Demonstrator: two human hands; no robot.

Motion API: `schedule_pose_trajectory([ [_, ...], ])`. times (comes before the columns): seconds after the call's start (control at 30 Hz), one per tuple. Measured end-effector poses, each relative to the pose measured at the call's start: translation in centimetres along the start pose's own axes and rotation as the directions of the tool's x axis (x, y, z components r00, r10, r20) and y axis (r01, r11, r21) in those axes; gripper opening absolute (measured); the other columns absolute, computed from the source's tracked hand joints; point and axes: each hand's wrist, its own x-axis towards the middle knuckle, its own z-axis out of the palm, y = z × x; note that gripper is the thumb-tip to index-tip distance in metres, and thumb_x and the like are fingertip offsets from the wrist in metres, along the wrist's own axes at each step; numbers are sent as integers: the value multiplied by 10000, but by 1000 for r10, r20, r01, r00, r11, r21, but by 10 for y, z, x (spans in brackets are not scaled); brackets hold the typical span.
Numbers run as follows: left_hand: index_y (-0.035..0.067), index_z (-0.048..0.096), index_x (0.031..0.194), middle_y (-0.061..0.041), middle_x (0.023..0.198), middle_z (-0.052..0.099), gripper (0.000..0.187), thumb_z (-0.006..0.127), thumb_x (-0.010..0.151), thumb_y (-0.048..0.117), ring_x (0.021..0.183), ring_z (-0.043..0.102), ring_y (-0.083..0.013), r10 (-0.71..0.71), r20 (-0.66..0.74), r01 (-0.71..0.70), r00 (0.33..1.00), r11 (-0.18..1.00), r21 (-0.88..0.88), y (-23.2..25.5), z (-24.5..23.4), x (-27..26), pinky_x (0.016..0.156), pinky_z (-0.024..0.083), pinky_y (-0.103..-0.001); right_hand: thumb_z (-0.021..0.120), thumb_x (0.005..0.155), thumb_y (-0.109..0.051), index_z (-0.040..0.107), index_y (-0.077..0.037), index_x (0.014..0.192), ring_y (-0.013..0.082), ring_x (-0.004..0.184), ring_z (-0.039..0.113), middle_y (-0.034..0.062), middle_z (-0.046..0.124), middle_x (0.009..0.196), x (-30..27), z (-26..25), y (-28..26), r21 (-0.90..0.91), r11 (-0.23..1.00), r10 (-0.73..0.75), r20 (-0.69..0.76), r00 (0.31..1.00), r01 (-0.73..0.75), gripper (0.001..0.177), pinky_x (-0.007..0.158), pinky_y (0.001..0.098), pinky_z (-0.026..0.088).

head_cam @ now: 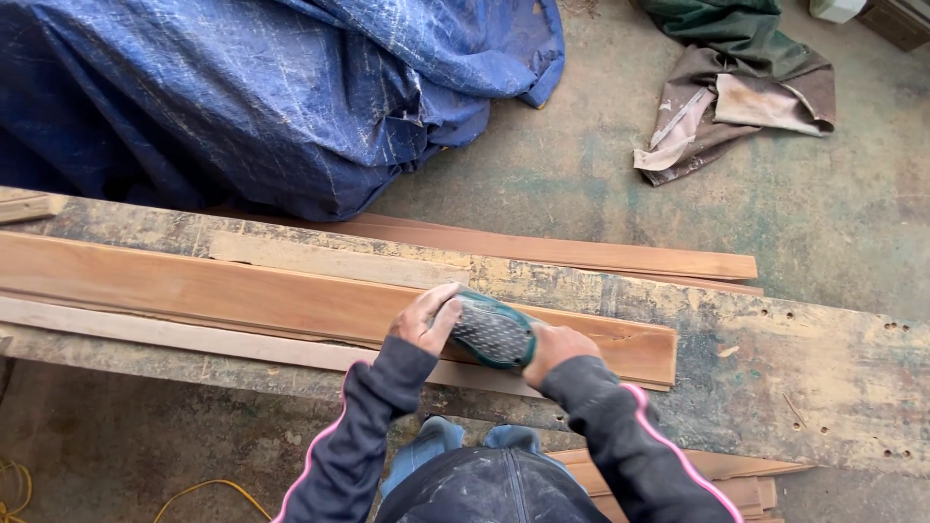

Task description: Sanding a wooden plank using an orbital sander.

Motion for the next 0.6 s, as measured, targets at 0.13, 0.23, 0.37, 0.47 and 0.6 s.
schedule_pose_trajectory([
  [0.13,83,750,1005,-158,1007,741,442,640,967,509,949,724,-319,-41,67,24,997,973,230,9,-19,22,816,526,-371,684,743,-223,684,-123,1105,366,1003,719,191,741,1004,0,1,-57,-15,997,-75,19,997,75,375,914,476,568],
  [0.23,89,739,738,-148,754,710,474,679,921,522,705,697,-338,-144,32,116,989,893,435,1,-37,23,643,501,-432,671,756,-213,673,-103,1111,368,1007,713,196,743,1008,5,9,-79,1,993,-116,34,993,116,372,907,474,573],
  [0.37,87,713,698,-150,709,681,469,672,929,492,651,672,-356,-37,-39,50,999,912,408,-6,-43,21,598,491,-453,661,774,-221,668,-122,1151,368,1022,715,196,742,1031,7,7,-87,-33,992,-117,46,992,118,389,924,474,566],
  [0.47,89,707,697,-151,708,683,464,656,938,482,656,676,-354,-30,-39,42,999,923,384,5,-31,19,605,495,-458,673,767,-224,657,-132,1182,352,1013,734,188,756,1020,5,8,-72,-41,995,-84,60,995,87,425,939,456,569],
  [0.6,75,678,683,-159,689,680,479,660,923,489,636,677,-340,-78,21,67,997,937,342,16,-5,22,617,508,-460,726,750,-281,630,-184,1229,347,1027,723,153,758,1020,-7,4,-49,-11,1000,7,57,998,-7,498,928,468,567],
])
